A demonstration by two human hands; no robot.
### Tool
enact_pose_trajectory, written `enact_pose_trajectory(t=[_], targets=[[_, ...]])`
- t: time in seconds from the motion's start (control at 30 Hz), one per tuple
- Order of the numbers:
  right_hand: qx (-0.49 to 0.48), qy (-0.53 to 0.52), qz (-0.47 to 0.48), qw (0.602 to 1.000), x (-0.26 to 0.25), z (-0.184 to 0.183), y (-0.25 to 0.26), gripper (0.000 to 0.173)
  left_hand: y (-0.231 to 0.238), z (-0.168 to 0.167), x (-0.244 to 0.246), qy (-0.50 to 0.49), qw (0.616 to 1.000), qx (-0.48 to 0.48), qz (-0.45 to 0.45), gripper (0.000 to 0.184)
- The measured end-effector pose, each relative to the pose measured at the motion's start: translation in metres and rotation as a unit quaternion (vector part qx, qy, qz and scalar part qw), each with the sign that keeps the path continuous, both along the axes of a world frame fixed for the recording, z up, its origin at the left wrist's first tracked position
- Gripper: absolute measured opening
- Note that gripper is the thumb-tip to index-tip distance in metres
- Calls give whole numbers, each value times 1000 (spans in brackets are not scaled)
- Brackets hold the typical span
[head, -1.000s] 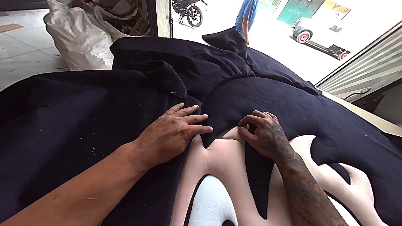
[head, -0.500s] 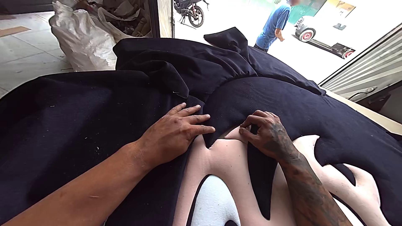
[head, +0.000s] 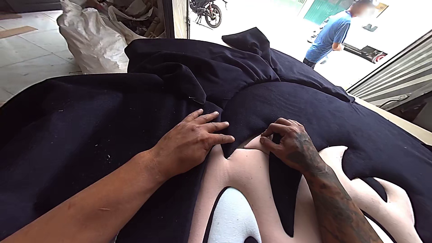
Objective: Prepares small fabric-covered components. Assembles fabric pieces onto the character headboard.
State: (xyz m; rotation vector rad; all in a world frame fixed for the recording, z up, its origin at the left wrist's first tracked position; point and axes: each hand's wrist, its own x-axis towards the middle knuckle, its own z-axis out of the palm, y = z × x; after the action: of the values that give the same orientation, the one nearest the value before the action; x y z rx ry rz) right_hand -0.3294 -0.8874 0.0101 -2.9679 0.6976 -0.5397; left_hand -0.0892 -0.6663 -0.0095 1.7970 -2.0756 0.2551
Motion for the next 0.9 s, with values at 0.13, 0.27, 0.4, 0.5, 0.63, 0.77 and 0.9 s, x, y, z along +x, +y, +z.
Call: enact_pose_trajectory(t=[0.13,0.27,0.4,0.5,0.63,0.77,0.9], targets=[[2,1,0,1000,0,0,0,22,0,1,-1,-9,1000,6,-2,45],[-2,0,2,1000,0,-1,-1,23,0,0,-2,-13,1000,10,0,47],[-2,4,1,1000,-1,0,-1,23,-1,0,-2,-12,1000,11,0,47],[-2,-2,-2,1000,0,-1,-1,23,0,1,-2,-14,1000,16,1,47],[2,-2,-2,1000,0,-1,-1,23,0,1,-2,-12,1000,17,2,47],[1,-4,-4,1000,0,-1,-1,22,-1,1,-2,-16,1000,18,-4,49],[2,0,-3,1000,0,-1,-1,23,0,1,-3,-17,1000,21,-12,49]])
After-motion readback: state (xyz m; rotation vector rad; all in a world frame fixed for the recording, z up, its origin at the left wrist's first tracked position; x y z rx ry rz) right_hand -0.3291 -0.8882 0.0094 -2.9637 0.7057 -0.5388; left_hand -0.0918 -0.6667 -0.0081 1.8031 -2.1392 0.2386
